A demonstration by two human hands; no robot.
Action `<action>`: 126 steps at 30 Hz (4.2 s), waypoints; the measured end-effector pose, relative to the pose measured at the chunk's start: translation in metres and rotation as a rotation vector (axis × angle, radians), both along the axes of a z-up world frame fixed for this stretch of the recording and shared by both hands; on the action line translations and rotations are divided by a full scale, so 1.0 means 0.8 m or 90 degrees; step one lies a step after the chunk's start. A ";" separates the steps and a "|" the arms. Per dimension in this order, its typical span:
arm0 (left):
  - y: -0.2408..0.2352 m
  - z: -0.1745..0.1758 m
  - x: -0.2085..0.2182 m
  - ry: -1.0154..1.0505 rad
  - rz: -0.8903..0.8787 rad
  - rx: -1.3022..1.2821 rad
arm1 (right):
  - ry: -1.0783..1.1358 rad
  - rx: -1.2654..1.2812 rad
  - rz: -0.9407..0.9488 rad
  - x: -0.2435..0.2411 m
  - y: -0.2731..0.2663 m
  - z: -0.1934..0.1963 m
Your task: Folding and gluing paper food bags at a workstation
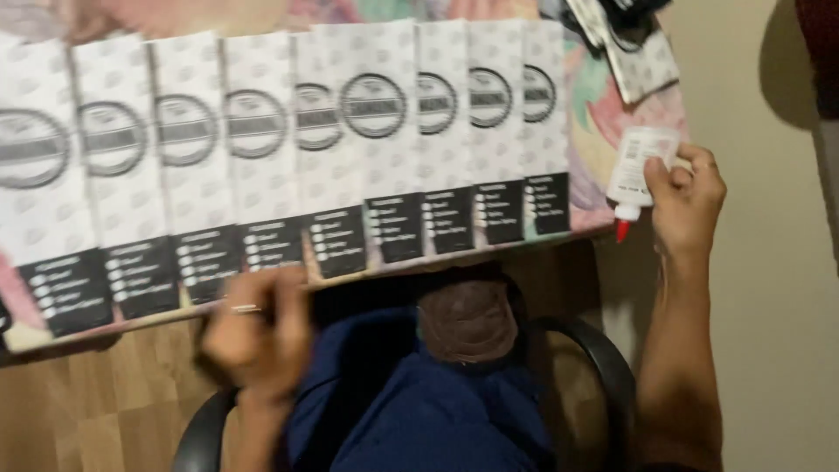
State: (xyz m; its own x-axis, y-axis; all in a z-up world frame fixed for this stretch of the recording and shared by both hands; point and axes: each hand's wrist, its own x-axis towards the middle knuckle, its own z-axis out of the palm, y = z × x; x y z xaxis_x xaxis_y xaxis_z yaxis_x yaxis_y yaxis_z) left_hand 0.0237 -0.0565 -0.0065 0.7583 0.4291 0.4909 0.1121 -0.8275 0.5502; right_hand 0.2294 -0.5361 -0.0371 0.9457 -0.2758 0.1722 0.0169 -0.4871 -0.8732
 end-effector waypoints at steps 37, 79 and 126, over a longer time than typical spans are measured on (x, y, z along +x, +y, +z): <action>-0.266 -0.035 0.149 -0.134 -0.554 0.007 | -0.374 -0.144 0.431 -0.065 0.077 0.012; -0.294 -0.052 0.182 0.078 -0.400 -0.086 | -0.235 -0.121 0.216 -0.079 0.109 0.021; -0.202 -0.041 0.112 -0.168 -0.456 0.012 | -0.310 -0.159 0.417 -0.102 0.156 0.003</action>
State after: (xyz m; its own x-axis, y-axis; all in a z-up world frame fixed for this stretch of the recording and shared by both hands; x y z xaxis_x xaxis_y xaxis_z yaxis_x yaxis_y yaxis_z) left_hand 0.1135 -0.2180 -0.0397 0.7050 -0.1338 0.6965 -0.5890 -0.6575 0.4698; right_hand 0.1476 -0.4113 -0.0350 0.7057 0.4016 0.5837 0.7081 -0.4254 -0.5635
